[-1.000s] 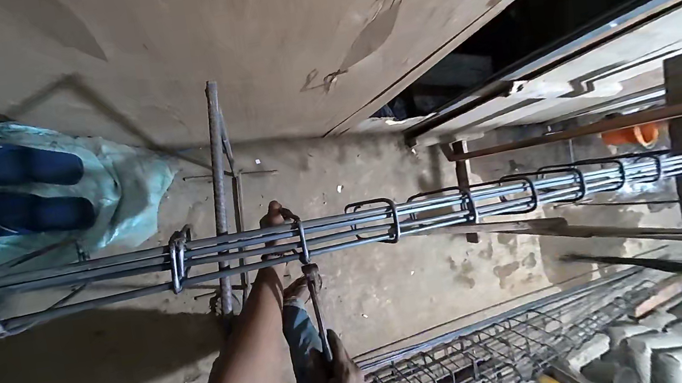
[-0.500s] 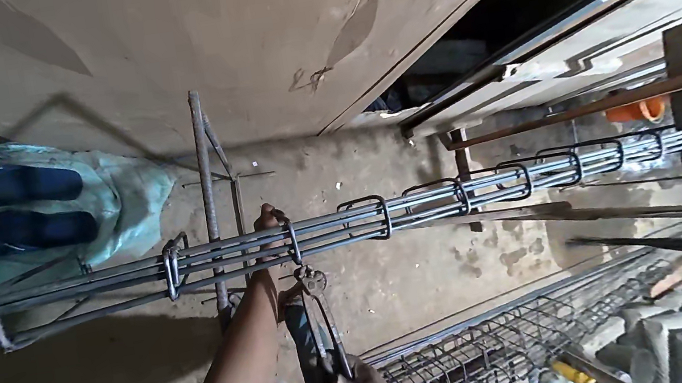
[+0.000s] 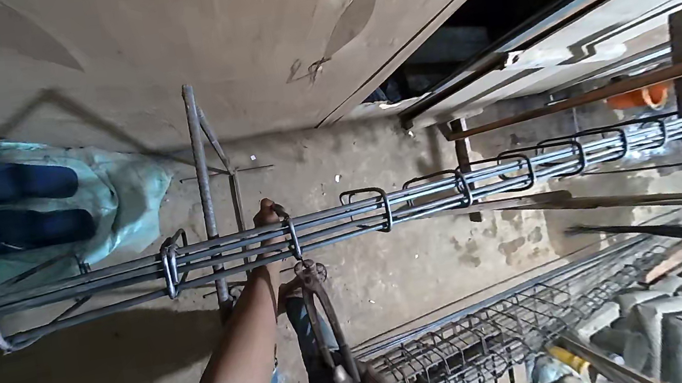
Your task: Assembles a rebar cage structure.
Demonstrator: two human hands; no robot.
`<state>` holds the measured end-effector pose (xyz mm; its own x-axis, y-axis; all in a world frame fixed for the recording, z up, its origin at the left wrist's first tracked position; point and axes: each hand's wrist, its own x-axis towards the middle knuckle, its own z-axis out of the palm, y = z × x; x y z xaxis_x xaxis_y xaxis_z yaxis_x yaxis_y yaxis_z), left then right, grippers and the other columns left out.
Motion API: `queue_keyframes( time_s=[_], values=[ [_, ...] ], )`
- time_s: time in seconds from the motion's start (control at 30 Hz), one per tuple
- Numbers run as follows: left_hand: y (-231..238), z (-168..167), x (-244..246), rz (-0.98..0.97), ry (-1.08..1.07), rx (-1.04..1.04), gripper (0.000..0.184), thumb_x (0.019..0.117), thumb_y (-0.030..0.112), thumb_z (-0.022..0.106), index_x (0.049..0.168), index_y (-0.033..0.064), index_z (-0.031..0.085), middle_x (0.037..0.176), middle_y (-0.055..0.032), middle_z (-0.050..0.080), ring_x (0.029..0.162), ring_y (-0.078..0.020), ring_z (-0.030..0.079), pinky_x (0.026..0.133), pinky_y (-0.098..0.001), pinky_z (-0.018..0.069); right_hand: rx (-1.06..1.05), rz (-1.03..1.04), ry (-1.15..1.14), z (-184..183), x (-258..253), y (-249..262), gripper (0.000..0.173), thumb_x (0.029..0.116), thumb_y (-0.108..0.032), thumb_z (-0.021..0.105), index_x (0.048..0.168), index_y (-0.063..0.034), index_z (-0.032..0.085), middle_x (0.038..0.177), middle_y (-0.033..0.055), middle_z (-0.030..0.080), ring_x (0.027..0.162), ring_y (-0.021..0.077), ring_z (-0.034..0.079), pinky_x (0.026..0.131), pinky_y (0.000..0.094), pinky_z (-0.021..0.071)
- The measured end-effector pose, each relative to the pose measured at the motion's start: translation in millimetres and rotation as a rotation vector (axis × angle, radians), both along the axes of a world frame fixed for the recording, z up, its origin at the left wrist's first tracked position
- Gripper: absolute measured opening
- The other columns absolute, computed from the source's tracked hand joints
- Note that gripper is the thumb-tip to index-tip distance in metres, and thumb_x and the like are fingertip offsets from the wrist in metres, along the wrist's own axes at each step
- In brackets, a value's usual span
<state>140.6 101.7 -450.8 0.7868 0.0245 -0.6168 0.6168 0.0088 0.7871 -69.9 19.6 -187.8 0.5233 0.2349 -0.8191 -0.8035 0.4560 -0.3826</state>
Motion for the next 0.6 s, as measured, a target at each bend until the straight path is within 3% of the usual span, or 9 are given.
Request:
queue_keyframes(
  time_s=[0.07, 0.1, 0.2, 0.27, 0.37, 0.43, 0.5, 0.57, 0.6],
  values=[
    [0.8, 4.6, -4.1, 0.000, -0.021, -0.009, 0.019, 0.1067, 0.014, 0.044, 0.100, 0.0038, 0.058, 0.079, -0.0031, 0.059, 0.071, -0.0093, 0.056, 0.067, -0.0293, 0.0484, 0.609, -0.252, 0.096, -14.0, -8.6, -5.9, 0.040, 0.1018, -0.046, 0.059, 0.127, -0.0158, 0.055, 0.075, -0.0065, 0.055, 0.050, 0.0003, 0.050, 0.044, 0.0155, 0.0444],
    [-0.2, 2.1, -3.2, 0.004, -0.054, -0.012, 0.020, 0.1062, 0.015, 0.041, 0.098, 0.0066, 0.057, 0.076, 0.0002, 0.058, 0.068, -0.0060, 0.055, 0.064, -0.0256, 0.0482, 0.621, -0.257, 0.105, -15.8, -8.1, -4.8, 0.040, 0.0995, -0.044, 0.064, 0.126, -0.0156, 0.056, 0.076, -0.0057, 0.057, 0.052, 0.0016, 0.053, 0.046, 0.0165, 0.0472],
    [2.7, -4.9, -1.8, -0.034, -0.070, 0.027, 0.016, 0.1057, 0.010, 0.046, 0.103, 0.0005, 0.058, 0.081, -0.0072, 0.061, 0.071, -0.0131, 0.057, 0.067, -0.0334, 0.0495, -0.103, 0.058, 0.028, -2.9, -2.6, -4.4, 0.050, 0.0890, -0.021, 0.077, 0.133, -0.0068, 0.058, 0.078, 0.0017, 0.069, 0.063, 0.0088, 0.065, 0.061, 0.0265, 0.0577],
    [-0.9, -2.9, -1.9, 0.029, 0.007, -0.042, 0.023, 0.1085, 0.018, 0.039, 0.100, 0.0054, 0.057, 0.081, -0.0024, 0.058, 0.071, -0.0089, 0.054, 0.067, -0.0284, 0.0475, -0.746, 0.420, 0.008, 10.4, 2.0, -0.7, 0.072, 0.0769, -0.024, 0.087, 0.138, -0.0084, 0.053, 0.078, 0.0040, 0.068, 0.062, 0.0154, 0.064, 0.059, 0.0365, 0.0573],
    [-4.1, 8.4, -3.2, 0.126, 0.089, -0.125, 0.028, 0.1100, 0.025, 0.039, 0.096, 0.0099, 0.058, 0.072, 0.0037, 0.054, 0.061, -0.0029, 0.051, 0.059, -0.0204, 0.0456, -1.555, 0.895, -0.147, 20.9, -5.9, 10.6, 0.072, 0.0782, -0.027, 0.078, 0.143, -0.0051, 0.056, 0.105, 0.0149, 0.071, 0.078, 0.0296, 0.072, 0.061, 0.0471, 0.0591],
    [-3.4, 18.1, -3.7, 0.073, 0.104, -0.050, 0.026, 0.1094, 0.025, 0.042, 0.101, 0.0079, 0.060, 0.077, 0.0005, 0.055, 0.067, -0.0057, 0.052, 0.063, -0.0243, 0.0461, -1.770, 1.077, -0.177, 20.1, -7.0, 16.8, 0.067, 0.0830, -0.020, 0.075, 0.145, -0.0023, 0.055, 0.108, 0.0216, 0.069, 0.087, 0.0356, 0.072, 0.067, 0.0468, 0.0594],
    [-2.5, 21.0, -4.0, -0.011, 0.072, 0.042, 0.021, 0.1088, 0.019, 0.045, 0.107, 0.0041, 0.059, 0.084, -0.0056, 0.058, 0.073, -0.0117, 0.055, 0.069, -0.0313, 0.0478, -1.660, 1.054, -0.124, 21.0, -2.8, 22.1, 0.053, 0.0930, -0.021, 0.069, 0.142, -0.0033, 0.058, 0.097, 0.0191, 0.071, 0.073, 0.0321, 0.074, 0.059, 0.0460, 0.0608],
    [-0.2, 15.7, -2.5, -0.078, 0.023, 0.098, 0.015, 0.1060, 0.014, 0.050, 0.109, 0.0021, 0.059, 0.088, -0.0106, 0.063, 0.077, -0.0168, 0.060, 0.071, -0.0366, 0.0507, -1.207, 0.771, -0.020, 28.0, 5.7, 18.2, 0.044, 0.1017, -0.027, 0.062, 0.141, -0.0072, 0.060, 0.088, 0.0151, 0.072, 0.068, 0.0287, 0.071, 0.062, 0.0470, 0.0598],
    [0.4, 13.6, -2.5, -0.087, -0.004, 0.113, 0.013, 0.1047, 0.012, 0.052, 0.106, 0.0018, 0.059, 0.085, -0.0103, 0.062, 0.075, -0.0167, 0.059, 0.069, -0.0367, 0.0503, -0.919, 0.558, -0.004, 30.4, 6.7, 11.4, 0.037, 0.1034, -0.024, 0.059, 0.136, -0.0074, 0.064, 0.077, 0.0105, 0.068, 0.059, 0.0219, 0.063, 0.056, 0.0401, 0.0548]
  ],
)
